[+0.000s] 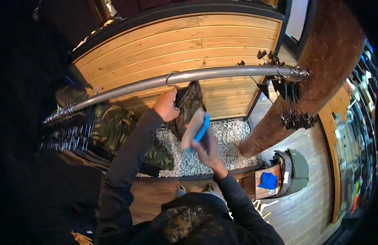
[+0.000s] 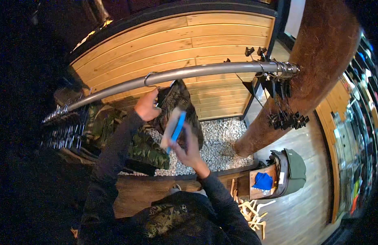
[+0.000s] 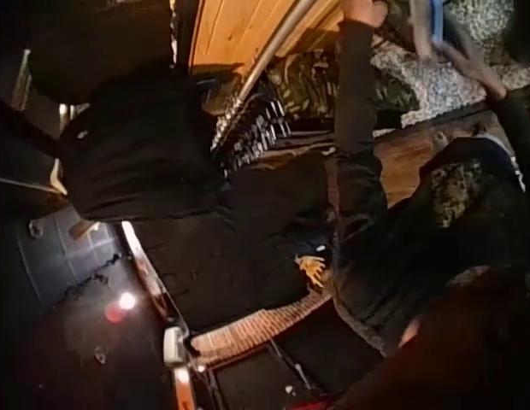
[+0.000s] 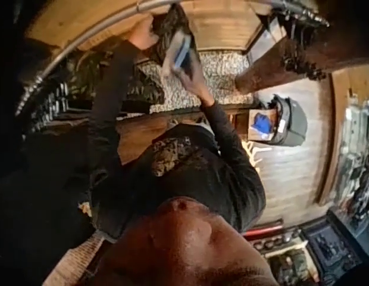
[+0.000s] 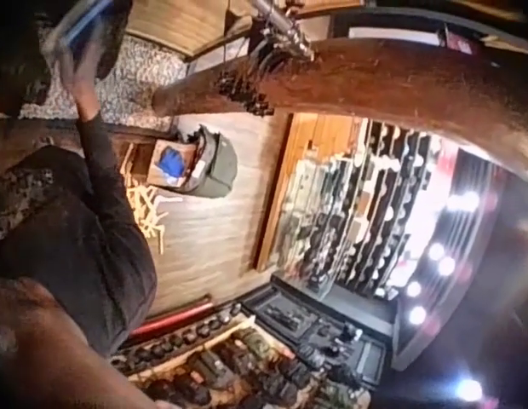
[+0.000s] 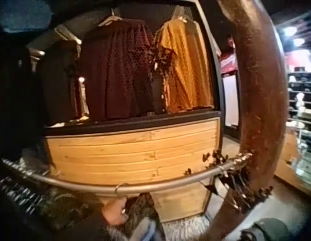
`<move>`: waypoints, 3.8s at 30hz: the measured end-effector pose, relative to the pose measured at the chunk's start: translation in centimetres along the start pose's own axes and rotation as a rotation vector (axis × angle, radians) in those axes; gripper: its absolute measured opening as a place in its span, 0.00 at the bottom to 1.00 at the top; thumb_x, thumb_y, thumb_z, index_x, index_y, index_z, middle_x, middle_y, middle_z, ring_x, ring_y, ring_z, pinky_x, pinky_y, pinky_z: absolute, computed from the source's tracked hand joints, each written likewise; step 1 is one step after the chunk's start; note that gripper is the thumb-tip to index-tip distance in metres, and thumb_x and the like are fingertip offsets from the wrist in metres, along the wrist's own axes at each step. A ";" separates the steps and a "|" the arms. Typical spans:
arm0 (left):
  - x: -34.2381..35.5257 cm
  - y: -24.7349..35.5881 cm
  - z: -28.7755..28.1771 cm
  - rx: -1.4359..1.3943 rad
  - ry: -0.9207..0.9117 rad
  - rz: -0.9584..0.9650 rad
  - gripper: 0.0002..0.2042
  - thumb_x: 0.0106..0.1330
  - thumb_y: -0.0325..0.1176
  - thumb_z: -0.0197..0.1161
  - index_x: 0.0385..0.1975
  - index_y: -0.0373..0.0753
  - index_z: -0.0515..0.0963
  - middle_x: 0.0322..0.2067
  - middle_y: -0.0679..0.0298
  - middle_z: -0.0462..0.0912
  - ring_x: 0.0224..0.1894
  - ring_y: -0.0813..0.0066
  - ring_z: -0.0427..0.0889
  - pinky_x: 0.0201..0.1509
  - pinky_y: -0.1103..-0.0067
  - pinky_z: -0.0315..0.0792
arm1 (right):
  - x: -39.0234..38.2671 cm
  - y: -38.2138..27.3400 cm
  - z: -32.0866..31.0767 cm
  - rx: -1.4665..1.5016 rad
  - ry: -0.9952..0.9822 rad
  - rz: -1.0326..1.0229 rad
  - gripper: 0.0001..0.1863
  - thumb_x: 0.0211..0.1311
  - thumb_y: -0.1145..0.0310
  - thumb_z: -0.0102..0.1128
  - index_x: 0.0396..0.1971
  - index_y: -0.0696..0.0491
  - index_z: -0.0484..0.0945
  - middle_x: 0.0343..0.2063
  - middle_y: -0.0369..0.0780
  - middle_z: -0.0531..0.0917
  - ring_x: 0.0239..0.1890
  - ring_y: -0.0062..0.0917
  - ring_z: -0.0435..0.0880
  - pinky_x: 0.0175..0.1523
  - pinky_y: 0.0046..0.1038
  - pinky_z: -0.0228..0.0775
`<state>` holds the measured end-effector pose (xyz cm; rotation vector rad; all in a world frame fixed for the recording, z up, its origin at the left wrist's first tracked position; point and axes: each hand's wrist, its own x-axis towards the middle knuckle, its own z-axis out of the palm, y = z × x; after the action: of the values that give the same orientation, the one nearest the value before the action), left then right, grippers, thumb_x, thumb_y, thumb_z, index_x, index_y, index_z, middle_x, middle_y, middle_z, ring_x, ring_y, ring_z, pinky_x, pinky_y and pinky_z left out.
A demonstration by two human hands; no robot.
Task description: Hanging pairs of pants onto a metal clothing rack using specialized hangers with clips, including brushing the garments for cleanliness.
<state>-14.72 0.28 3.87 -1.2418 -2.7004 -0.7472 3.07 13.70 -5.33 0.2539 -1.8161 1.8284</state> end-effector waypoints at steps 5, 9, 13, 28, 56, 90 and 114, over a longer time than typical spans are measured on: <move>-0.5 0.7 -0.6 0.099 0.051 -0.046 0.27 0.47 0.23 0.60 0.54 0.31 0.73 0.43 0.38 0.81 0.50 0.37 0.77 0.55 0.58 0.73 | 4.8 2.2 -3.7 -0.705 0.135 -0.364 0.33 0.56 0.67 0.71 0.63 0.51 0.70 0.47 0.42 0.79 0.45 0.36 0.82 0.49 0.38 0.75; -0.5 2.0 -1.5 0.200 0.002 -0.124 0.19 0.48 0.21 0.59 0.43 0.36 0.79 0.36 0.46 0.84 0.45 0.40 0.80 0.51 0.57 0.74 | 7.1 2.4 -3.1 -1.045 -0.258 -0.764 0.30 0.50 0.70 0.69 0.56 0.33 0.80 0.50 0.36 0.78 0.56 0.30 0.76 0.60 0.41 0.62; -2.2 1.0 -1.2 0.331 0.072 -0.087 0.22 0.47 0.23 0.62 0.47 0.35 0.78 0.29 0.45 0.80 0.40 0.40 0.79 0.43 0.53 0.72 | 9.1 4.9 -5.9 -1.037 -0.068 -0.710 0.31 0.50 0.69 0.68 0.58 0.36 0.78 0.50 0.40 0.78 0.55 0.34 0.76 0.59 0.41 0.64; -3.5 5.7 4.0 0.558 0.222 -0.125 0.33 0.52 0.22 0.62 0.63 0.34 0.67 0.48 0.47 0.80 0.47 0.49 0.82 0.55 0.58 0.71 | 0.4 22.0 -3.7 -0.667 0.062 0.682 0.34 0.70 0.45 0.51 0.53 0.65 0.69 0.32 0.54 0.83 0.33 0.51 0.83 0.39 0.44 0.75; -15.0 -10.4 24.1 0.725 -0.596 0.309 0.21 0.57 0.42 0.71 0.49 0.43 0.76 0.53 0.60 0.73 0.65 0.56 0.64 0.75 0.41 0.40 | -4.0 30.4 4.8 -0.236 0.791 0.470 0.37 0.65 0.46 0.60 0.61 0.59 0.60 0.40 0.59 0.81 0.37 0.54 0.83 0.42 0.45 0.74; -17.1 -12.6 31.6 0.481 -0.841 0.360 0.27 0.55 0.45 0.73 0.53 0.41 0.75 0.51 0.57 0.73 0.63 0.53 0.65 0.72 0.41 0.43 | -25.6 41.3 3.6 -0.480 0.721 1.017 0.36 0.67 0.41 0.54 0.55 0.62 0.66 0.35 0.59 0.82 0.38 0.54 0.83 0.41 0.48 0.74; -17.6 17.3 51.5 -0.085 -1.018 0.629 0.32 0.53 0.41 0.74 0.59 0.40 0.71 0.54 0.53 0.73 0.59 0.53 0.70 0.62 0.61 0.64 | -50.8 27.7 -35.7 -0.830 1.658 1.311 0.39 0.47 0.46 0.74 0.50 0.61 0.72 0.41 0.51 0.83 0.48 0.45 0.82 0.55 0.41 0.72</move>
<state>16.39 21.39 -39.13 -2.8929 -2.4964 -0.1253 40.23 37.54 -57.05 -2.3392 -1.0378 0.7343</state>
